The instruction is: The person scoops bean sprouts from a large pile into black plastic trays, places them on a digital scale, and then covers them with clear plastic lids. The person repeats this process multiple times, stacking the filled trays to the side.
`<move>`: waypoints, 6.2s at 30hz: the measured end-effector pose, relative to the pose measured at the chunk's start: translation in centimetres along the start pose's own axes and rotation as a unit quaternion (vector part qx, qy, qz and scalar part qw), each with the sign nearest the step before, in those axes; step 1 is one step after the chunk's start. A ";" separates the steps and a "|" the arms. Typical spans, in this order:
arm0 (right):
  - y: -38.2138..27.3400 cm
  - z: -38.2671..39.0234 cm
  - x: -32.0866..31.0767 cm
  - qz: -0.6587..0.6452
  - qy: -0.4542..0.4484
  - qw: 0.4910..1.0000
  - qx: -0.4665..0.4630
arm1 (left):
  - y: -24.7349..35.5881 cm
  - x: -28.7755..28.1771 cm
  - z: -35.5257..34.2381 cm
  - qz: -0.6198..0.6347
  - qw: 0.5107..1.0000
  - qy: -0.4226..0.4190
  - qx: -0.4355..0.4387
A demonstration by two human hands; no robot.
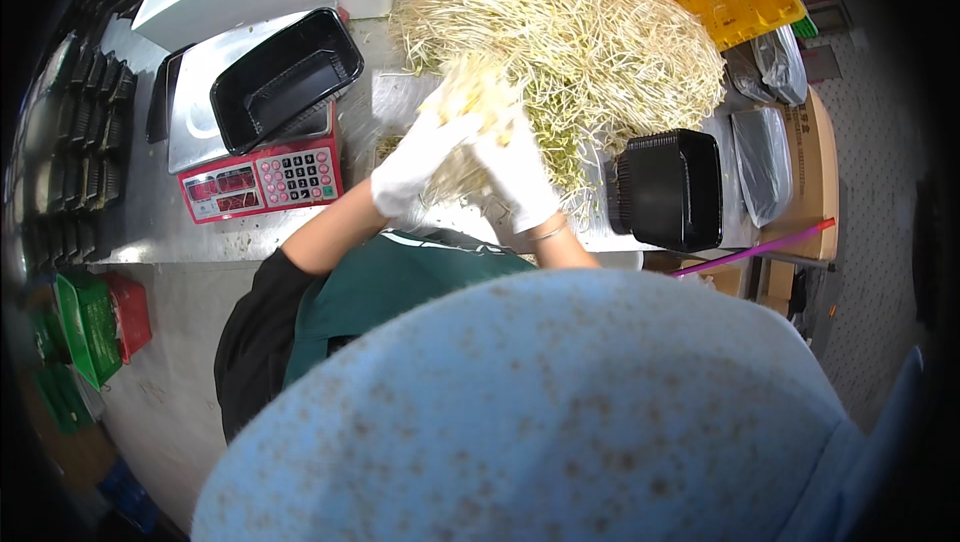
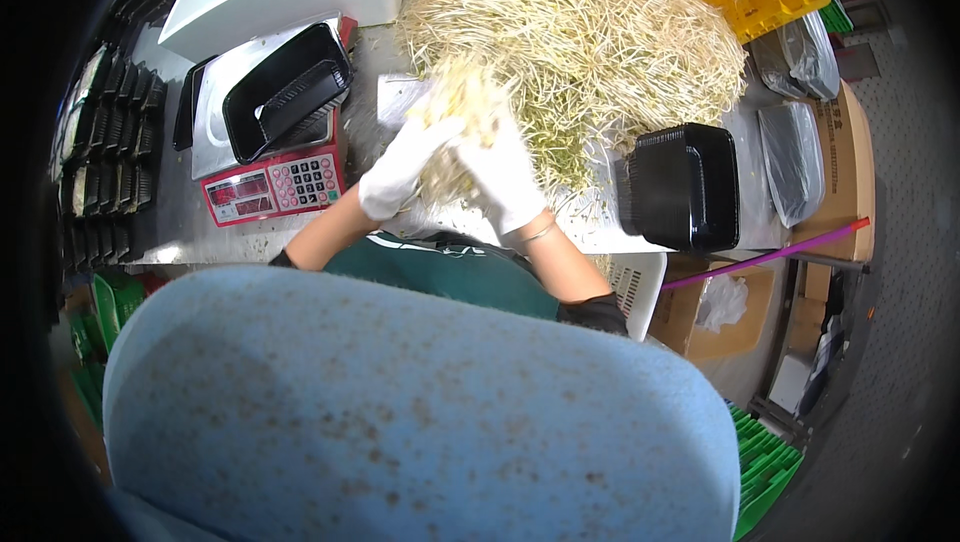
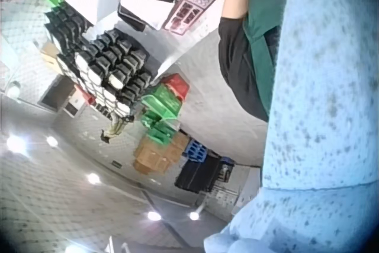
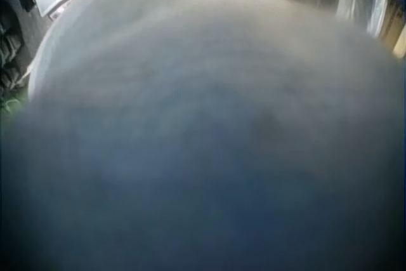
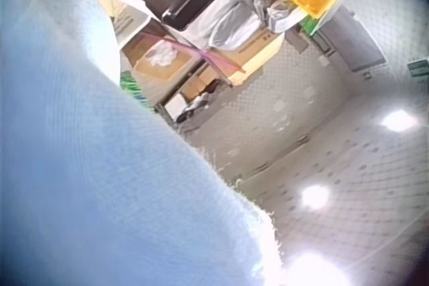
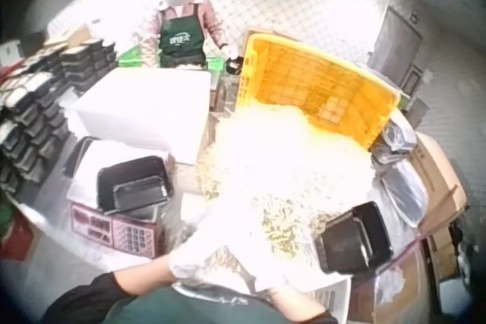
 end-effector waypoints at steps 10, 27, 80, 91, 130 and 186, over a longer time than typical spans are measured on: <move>8.5 -1.2 -3.8 -0.002 0.068 0.998 -0.004 | -7.6 -5.7 -3.2 0.013 0.999 0.022 0.031; 10.1 4.2 -11.4 0.557 0.215 0.802 0.036 | -0.8 -13.3 3.2 -0.214 0.930 0.295 -0.041; -0.3 -3.4 -7.8 0.240 -0.039 0.967 -0.076 | 1.6 -3.1 5.1 -0.729 0.646 -0.143 0.176; 6.1 -3.0 -2.2 0.385 -0.109 0.910 -0.113 | -1.2 -5.9 7.1 -0.839 0.517 -0.168 -0.010; 5.9 -2.3 -4.5 0.308 -0.078 0.948 -0.022 | -1.6 -8.1 9.5 -0.693 0.609 -0.142 -0.359; -10.4 -9.3 13.6 0.451 -0.177 0.762 -0.429 | 20.8 -11.3 8.7 -0.850 0.509 0.043 0.127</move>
Point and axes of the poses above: each hand's wrist, its own z-axis away from the middle knuckle, its own x-axis out of the palm, y = z × x, the point moved 6 cm from there along -z, towards the middle knuckle, and after that the axes turned 11 degrees about z, right-handed, at the moved point
